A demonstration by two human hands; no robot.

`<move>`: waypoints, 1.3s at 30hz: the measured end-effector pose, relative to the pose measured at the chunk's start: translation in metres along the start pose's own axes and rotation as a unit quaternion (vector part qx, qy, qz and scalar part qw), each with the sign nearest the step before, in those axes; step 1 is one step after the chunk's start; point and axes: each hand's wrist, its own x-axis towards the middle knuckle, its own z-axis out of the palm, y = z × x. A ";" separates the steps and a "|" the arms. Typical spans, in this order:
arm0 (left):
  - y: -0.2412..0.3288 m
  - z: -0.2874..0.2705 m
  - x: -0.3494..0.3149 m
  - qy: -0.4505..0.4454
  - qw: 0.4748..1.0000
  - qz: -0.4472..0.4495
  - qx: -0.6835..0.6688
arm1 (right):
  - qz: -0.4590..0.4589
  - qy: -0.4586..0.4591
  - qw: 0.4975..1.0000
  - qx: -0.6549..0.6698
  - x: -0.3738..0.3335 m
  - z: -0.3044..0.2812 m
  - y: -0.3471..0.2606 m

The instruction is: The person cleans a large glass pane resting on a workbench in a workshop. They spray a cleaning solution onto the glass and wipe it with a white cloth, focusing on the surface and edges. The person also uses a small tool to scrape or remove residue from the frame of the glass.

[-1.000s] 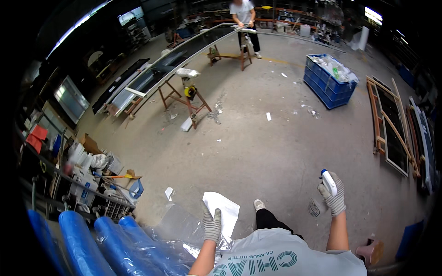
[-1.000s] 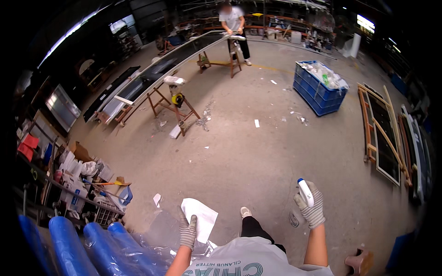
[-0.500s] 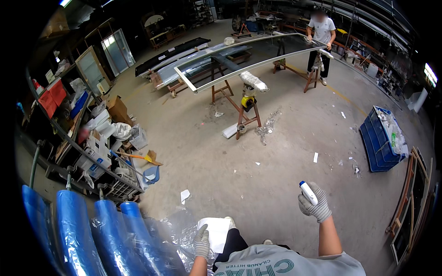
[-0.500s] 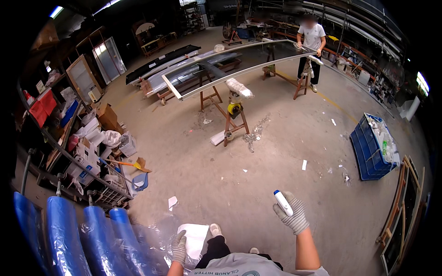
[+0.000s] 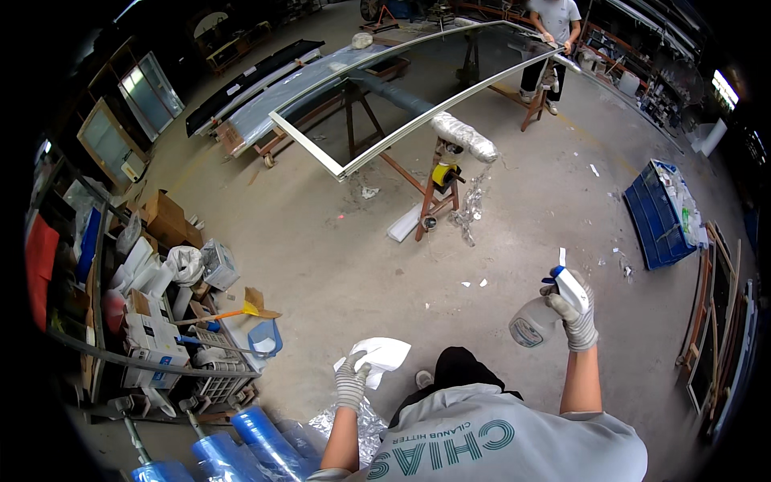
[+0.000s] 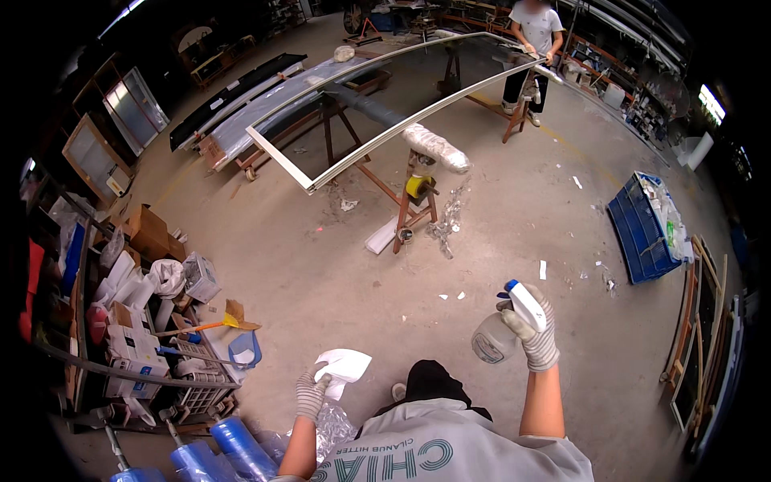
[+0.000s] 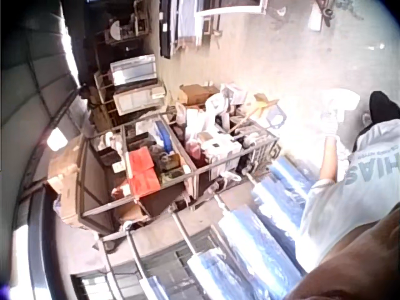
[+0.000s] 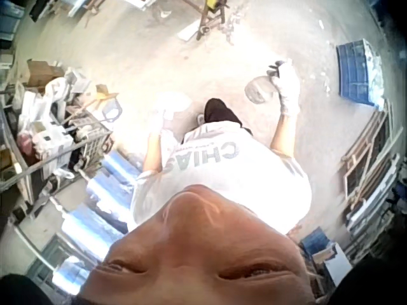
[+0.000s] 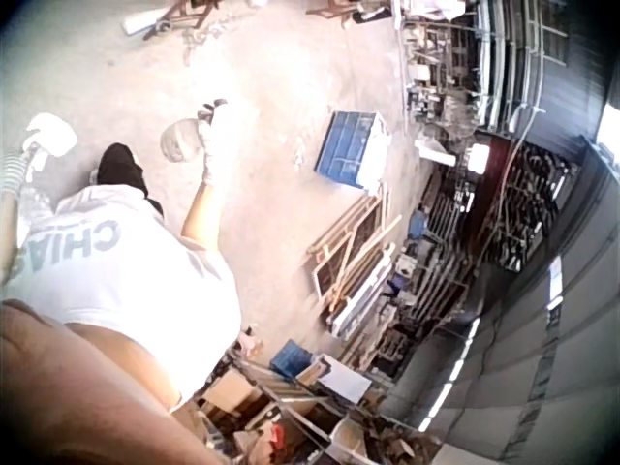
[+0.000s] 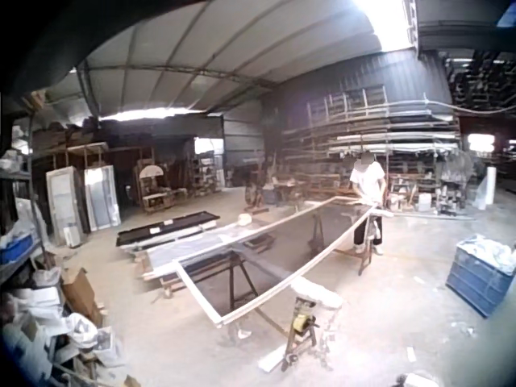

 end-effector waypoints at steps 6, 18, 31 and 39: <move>0.045 -0.026 0.164 -0.057 0.998 -0.023 -0.009 | -0.017 -0.112 0.966 -0.233 0.113 0.103 0.068; 0.114 -0.160 0.390 0.177 0.983 0.049 -0.030 | -0.204 -0.392 0.886 -0.142 0.381 0.392 0.084; 0.245 -0.269 0.605 -0.073 0.966 0.152 -0.198 | -0.141 -0.399 0.862 -0.279 0.499 0.681 0.092; 0.270 -0.337 0.744 -0.204 0.967 0.137 -0.065 | -0.176 -0.258 0.883 -0.352 0.568 0.774 0.113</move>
